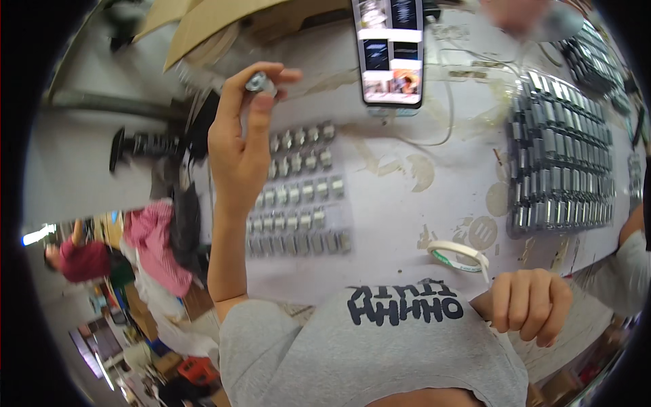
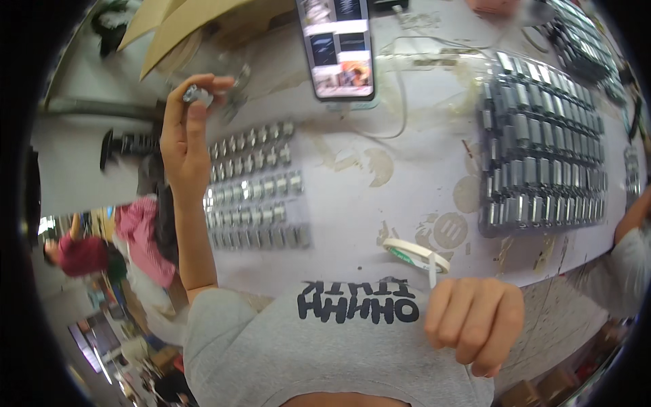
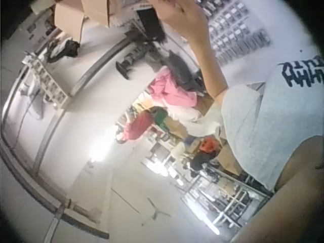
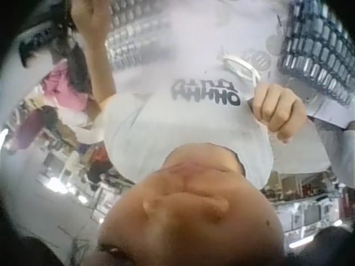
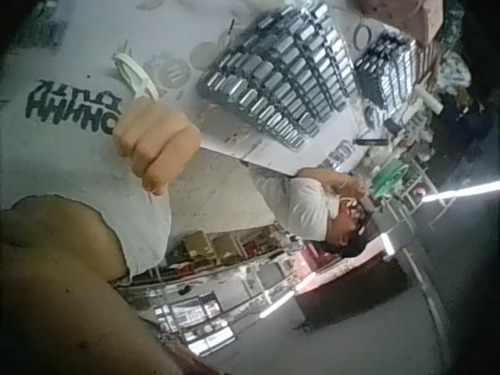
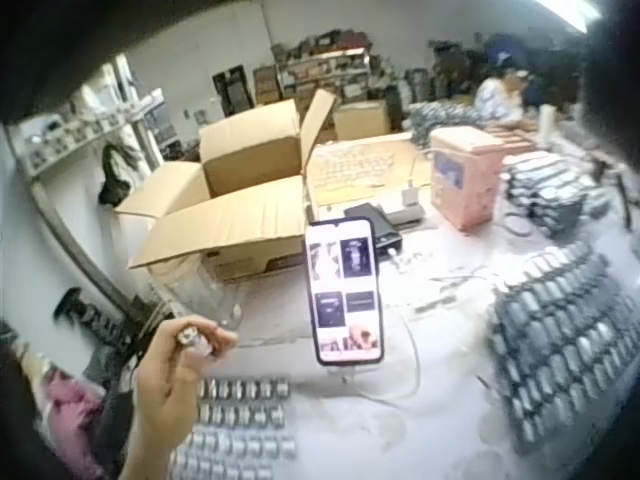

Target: The person wraps small cylindrical metal components with white tape. They pick up a component from a tray, tear a piece of tape from a roll, and wrap it around the cylinder before placing it back on the table. The process is repeated for multiple components.

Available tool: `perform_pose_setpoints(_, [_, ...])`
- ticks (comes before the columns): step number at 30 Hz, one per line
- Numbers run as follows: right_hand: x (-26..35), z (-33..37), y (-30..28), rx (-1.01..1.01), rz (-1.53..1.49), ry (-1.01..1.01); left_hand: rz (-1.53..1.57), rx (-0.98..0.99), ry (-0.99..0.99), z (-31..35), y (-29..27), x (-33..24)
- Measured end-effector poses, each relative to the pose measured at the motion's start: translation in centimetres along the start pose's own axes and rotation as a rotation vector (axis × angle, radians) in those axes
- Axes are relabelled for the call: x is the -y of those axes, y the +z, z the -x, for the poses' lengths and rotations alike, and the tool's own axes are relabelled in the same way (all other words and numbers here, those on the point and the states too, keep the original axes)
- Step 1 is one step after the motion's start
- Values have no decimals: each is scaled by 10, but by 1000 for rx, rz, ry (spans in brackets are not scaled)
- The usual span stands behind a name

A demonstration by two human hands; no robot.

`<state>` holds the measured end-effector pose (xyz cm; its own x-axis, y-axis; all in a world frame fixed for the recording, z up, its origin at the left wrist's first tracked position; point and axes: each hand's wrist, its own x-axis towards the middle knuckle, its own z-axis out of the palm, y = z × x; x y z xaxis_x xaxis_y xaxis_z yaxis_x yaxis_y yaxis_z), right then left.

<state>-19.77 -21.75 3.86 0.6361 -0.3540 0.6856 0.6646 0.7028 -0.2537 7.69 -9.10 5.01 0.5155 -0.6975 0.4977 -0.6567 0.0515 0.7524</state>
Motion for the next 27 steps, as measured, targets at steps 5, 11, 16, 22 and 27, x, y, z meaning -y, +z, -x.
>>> perform_pose_setpoints(5, [2,2,-7,-53,-8,41,-112,-75,-444,86,-46,-1])
perform_pose_setpoints(11, [5,3,-25,-262,-1,20,-246,-157,-644,160,-53,-6])
perform_pose_setpoints(16, [9,1,-35,-323,-93,36,-369,-5,-481,157,-20,-13])
perform_pose_setpoints(22, [4,-1,-40,-328,-77,38,-323,120,-351,150,11,-9])
perform_pose_setpoints(27, [5,2,-48,-307,-103,39,-250,137,-386,148,15,-15])
